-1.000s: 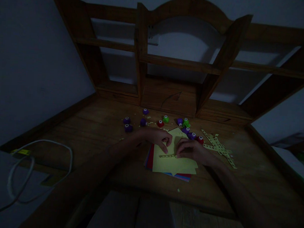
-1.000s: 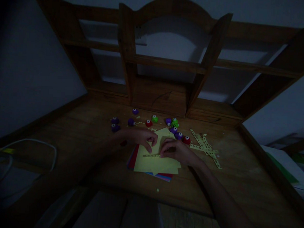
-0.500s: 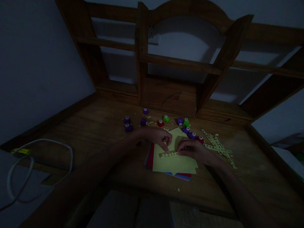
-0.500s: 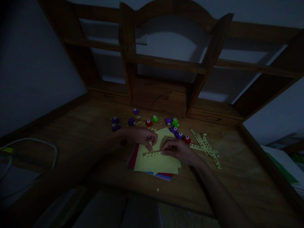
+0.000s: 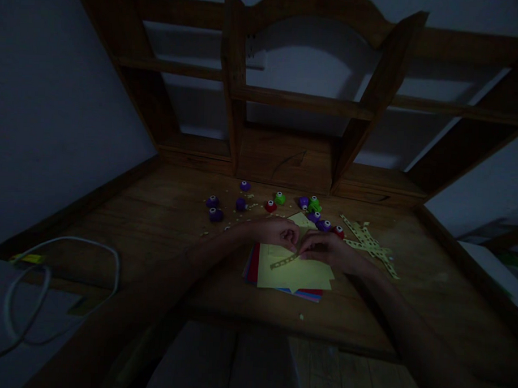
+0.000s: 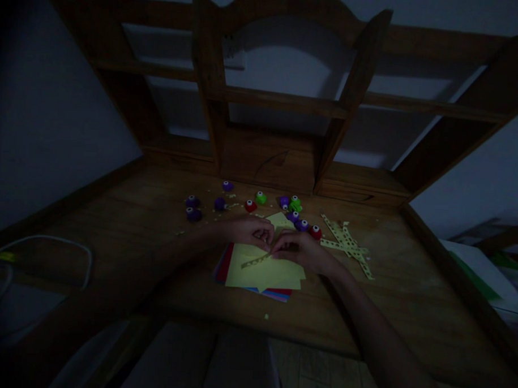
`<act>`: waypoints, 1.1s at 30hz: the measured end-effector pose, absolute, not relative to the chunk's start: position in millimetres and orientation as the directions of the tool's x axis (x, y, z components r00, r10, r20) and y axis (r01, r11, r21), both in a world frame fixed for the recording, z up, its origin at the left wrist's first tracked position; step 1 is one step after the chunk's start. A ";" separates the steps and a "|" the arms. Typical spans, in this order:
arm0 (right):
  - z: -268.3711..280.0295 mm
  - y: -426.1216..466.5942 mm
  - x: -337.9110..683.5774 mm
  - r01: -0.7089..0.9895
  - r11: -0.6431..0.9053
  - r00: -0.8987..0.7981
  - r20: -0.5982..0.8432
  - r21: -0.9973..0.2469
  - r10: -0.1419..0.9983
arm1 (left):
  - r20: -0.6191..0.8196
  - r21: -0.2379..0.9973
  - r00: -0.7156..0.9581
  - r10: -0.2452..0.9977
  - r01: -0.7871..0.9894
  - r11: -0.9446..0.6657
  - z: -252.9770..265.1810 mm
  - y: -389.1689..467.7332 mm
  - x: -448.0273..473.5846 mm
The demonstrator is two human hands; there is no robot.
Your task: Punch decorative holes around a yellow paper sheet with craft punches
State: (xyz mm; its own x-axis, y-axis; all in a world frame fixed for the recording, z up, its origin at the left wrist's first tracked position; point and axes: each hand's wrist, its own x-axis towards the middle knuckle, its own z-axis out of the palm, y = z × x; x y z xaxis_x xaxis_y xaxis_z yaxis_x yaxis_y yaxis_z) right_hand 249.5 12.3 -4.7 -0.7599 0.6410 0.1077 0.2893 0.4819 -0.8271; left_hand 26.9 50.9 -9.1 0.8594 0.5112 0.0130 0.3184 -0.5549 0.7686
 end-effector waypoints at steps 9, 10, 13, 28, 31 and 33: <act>-4.3 10.9 248.8 0.264 0.484 -0.765 0.124 -0.834 0.632 | 0.016 0.753 0.861 0.509 0.324 -0.573 -10.2 52.6 25.7; -4.4 10.5 248.6 0.265 0.487 -0.765 0.126 -0.832 0.631 | 0.013 0.752 0.860 0.511 0.328 -0.572 -9.6 52.3 25.8; -6.0 9.4 247.8 0.268 0.494 -0.753 0.140 -0.827 0.643 | 0.004 0.754 0.865 0.502 0.327 -0.570 -8.2 51.7 26.1; -5.3 9.5 247.5 0.276 0.483 -0.765 0.114 -0.831 0.633 | 0.007 0.746 0.862 0.507 0.334 -0.577 -8.5 51.8 26.1; -6.9 10.2 248.9 0.291 0.480 -0.767 0.098 -0.828 0.634 | 0.010 0.746 0.862 0.506 0.331 -0.578 -9.7 52.6 26.0; -8.6 10.6 249.9 0.303 0.471 -0.759 0.089 -0.828 0.645 | 0.016 0.742 0.867 0.499 0.324 -0.587 -10.6 53.2 26.0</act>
State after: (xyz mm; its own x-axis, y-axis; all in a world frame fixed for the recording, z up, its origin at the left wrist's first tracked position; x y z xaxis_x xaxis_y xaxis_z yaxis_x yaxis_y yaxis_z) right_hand 249.9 10.6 -8.6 -0.7591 0.6448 0.0894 0.3029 0.4714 -0.8282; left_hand 26.0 53.2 -10.6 0.8667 0.4985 0.0163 0.3237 -0.5871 0.7419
